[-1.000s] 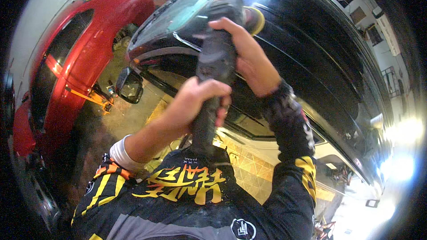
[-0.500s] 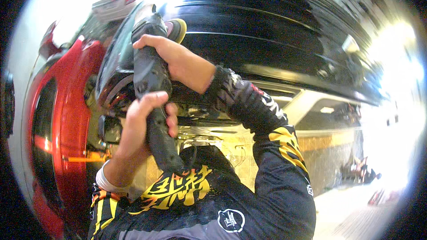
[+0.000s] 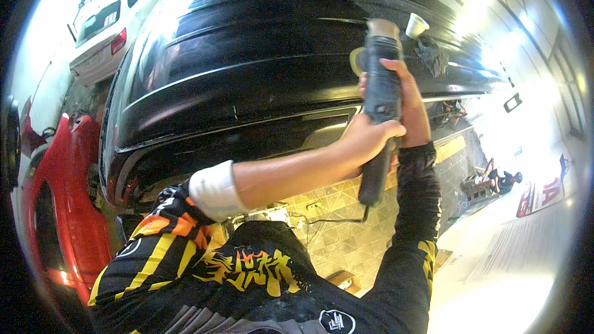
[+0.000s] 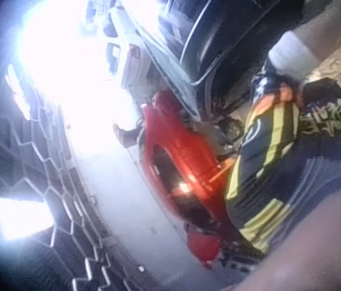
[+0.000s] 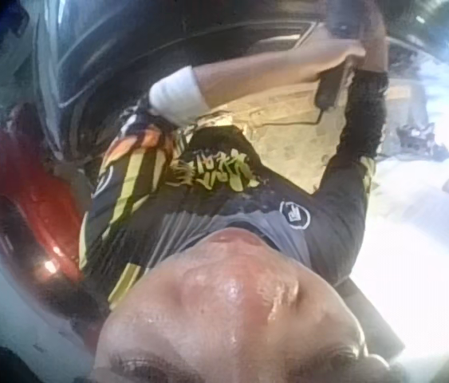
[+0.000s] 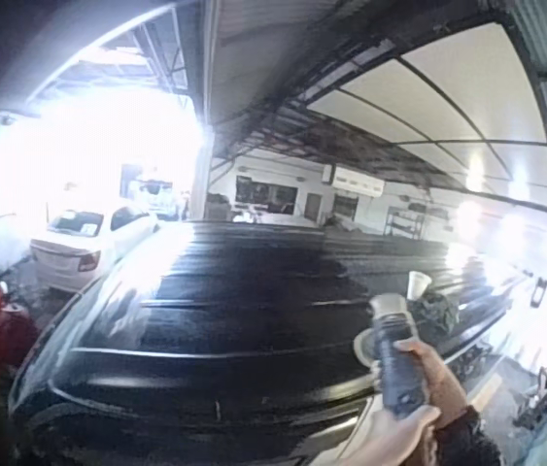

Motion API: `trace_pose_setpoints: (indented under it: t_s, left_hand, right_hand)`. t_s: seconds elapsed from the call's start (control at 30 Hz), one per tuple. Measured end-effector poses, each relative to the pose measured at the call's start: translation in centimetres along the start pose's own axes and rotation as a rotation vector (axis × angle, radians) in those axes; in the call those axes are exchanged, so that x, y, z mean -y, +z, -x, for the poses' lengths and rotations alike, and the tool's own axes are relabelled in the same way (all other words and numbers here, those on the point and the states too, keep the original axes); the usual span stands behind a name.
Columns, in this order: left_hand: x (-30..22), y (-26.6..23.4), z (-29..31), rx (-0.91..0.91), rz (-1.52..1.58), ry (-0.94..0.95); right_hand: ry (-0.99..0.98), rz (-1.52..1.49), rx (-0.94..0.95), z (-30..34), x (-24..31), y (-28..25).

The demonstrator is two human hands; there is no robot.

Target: The person uses a rotary polisher to buff the roof of a black car. They move the tool across the surface in circular motions and occasionally wipe the area with their hand to check the finish.

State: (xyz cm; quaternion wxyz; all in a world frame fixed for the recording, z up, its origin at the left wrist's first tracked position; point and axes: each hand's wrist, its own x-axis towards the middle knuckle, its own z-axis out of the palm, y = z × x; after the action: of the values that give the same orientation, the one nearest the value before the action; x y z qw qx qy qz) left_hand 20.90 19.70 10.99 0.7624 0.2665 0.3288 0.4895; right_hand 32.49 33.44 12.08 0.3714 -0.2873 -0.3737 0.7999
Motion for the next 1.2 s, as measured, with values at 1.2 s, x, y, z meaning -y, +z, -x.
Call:
trace_pose_setpoints:
  t_s: [1.2]
  left_hand:
    - [-4.7,-18.3,28.6,-0.887,0.044,0.374]
  right_hand:
    - [0.676,-0.003,0.703,-9.6,-29.3,35.9]
